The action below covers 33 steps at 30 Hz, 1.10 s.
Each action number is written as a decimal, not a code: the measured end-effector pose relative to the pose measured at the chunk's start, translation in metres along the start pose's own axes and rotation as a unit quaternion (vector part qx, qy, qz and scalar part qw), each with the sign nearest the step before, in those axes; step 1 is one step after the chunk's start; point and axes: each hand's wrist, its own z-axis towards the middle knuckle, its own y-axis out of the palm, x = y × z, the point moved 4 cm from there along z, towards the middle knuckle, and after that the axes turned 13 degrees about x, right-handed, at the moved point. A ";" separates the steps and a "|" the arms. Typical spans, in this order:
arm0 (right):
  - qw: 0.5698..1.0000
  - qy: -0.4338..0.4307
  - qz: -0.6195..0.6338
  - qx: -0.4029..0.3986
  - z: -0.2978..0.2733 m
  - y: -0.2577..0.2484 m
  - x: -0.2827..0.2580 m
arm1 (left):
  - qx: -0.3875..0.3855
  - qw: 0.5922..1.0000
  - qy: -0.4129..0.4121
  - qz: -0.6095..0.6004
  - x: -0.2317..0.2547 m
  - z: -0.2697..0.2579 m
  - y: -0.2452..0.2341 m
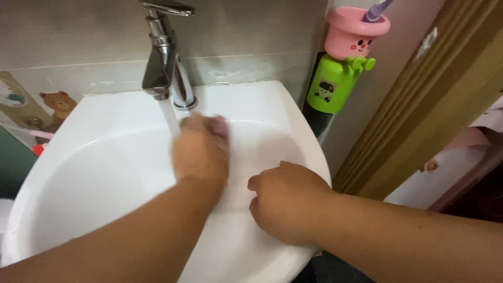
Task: The person wipes the internal surface, edges, and faucet of a white porcelain sink using a purple cloth, rinsing the cloth and the sink with water several times.
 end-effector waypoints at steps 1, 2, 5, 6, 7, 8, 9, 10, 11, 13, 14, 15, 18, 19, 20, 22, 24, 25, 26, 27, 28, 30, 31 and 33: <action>1.000 -0.004 0.000 0.001 0.001 -0.001 -0.001 | -0.003 0.992 0.125 -0.017 0.010 -0.004 -0.003; 1.000 0.022 0.003 -0.005 0.001 -0.001 0.000 | 0.000 0.992 0.122 -0.012 0.006 -0.001 -0.010; 0.998 0.049 -0.010 -0.041 0.003 -0.003 0.000 | -0.148 0.987 0.066 0.020 -0.008 0.014 -0.028; 0.995 0.053 -0.022 -0.077 0.002 -0.001 0.002 | -0.191 0.978 -0.079 -0.012 -0.019 0.014 -0.034; 0.995 0.054 -0.021 -0.076 0.002 0.000 0.003 | -0.232 0.947 -0.221 -0.043 -0.028 0.012 -0.037; 0.997 -0.004 -0.042 -0.063 0.003 0.000 0.000 | -0.230 0.947 -0.222 -0.042 -0.029 0.011 -0.038; 0.995 -0.061 -0.063 -0.049 0.004 0.001 -0.004 | -0.212 0.968 -0.123 0.063 -0.028 0.013 -0.040; 0.995 -0.060 -0.063 -0.048 0.004 0.002 -0.002 | -0.191 0.968 -0.018 0.163 -0.027 0.013 -0.040; 0.971 -0.141 -0.172 -0.088 0.002 0.008 -0.005 | -0.191 0.968 -0.017 0.162 -0.033 0.012 -0.041; 0.929 -0.216 -0.275 -0.124 0.001 0.014 -0.002 | -0.334 0.901 -0.065 0.269 -0.055 0.006 -0.041; 0.940 -0.203 -0.247 -0.119 0.002 0.016 0.000 | -0.334 0.900 -0.067 0.271 -0.064 0.005 -0.045; 0.950 -0.189 -0.219 -0.114 0.004 0.019 0.001 | -0.382 0.870 -0.041 0.309 -0.073 0.002 -0.047; 0.978 -0.164 -0.130 -0.014 0.012 0.016 0.004 | -0.431 0.830 -0.013 0.352 -0.083 -0.012 -0.044; 0.978 -0.165 -0.128 -0.011 0.012 0.016 0.003 | -0.440 0.827 -0.012 0.350 -0.081 -0.019 -0.041; 0.963 -0.184 -0.190 -0.058 0.007 0.020 0.003 | -0.455 0.824 -0.006 0.338 -0.075 -0.028 -0.036; 0.940 -0.207 -0.250 -0.103 0.003 0.020 -0.001 | -0.508 0.808 0.020 0.297 -0.061 -0.052 -0.026; 0.976 -0.115 -0.165 -0.085 0.005 0.013 -0.002 | -0.567 0.791 0.027 0.229 -0.047 -0.074 -0.024; 0.975 -0.122 -0.166 -0.084 0.005 0.011 -0.005 | -0.594 0.784 0.009 0.180 -0.041 -0.081 -0.027; 0.974 -0.116 -0.169 -0.094 0.006 0.011 -0.005 | -0.620 0.775 -0.035 0.116 -0.034 -0.088 -0.030; 0.973 -0.110 -0.172 -0.103 0.006 0.012 -0.006 | -0.642 0.760 -0.086 0.049 -0.028 -0.093 -0.034; 0.972 -0.118 -0.174 -0.102 0.009 0.011 -0.008 | -0.659 0.746 -0.096 0.015 -0.024 -0.092 -0.039; 0.957 -0.122 -0.226 -0.137 0.011 0.014 -0.010 | -0.677 0.717 0.118 0.118 -0.017 -0.083 -0.054; 0.955 -0.131 -0.228 -0.136 0.013 0.015 -0.012 | -0.674 0.720 0.111 0.122 -0.018 -0.077 -0.064; 0.935 -0.134 -0.266 -0.192 0.015 0.019 -0.014 | -0.681 0.683 0.118 0.236 -0.033 -0.058 -0.092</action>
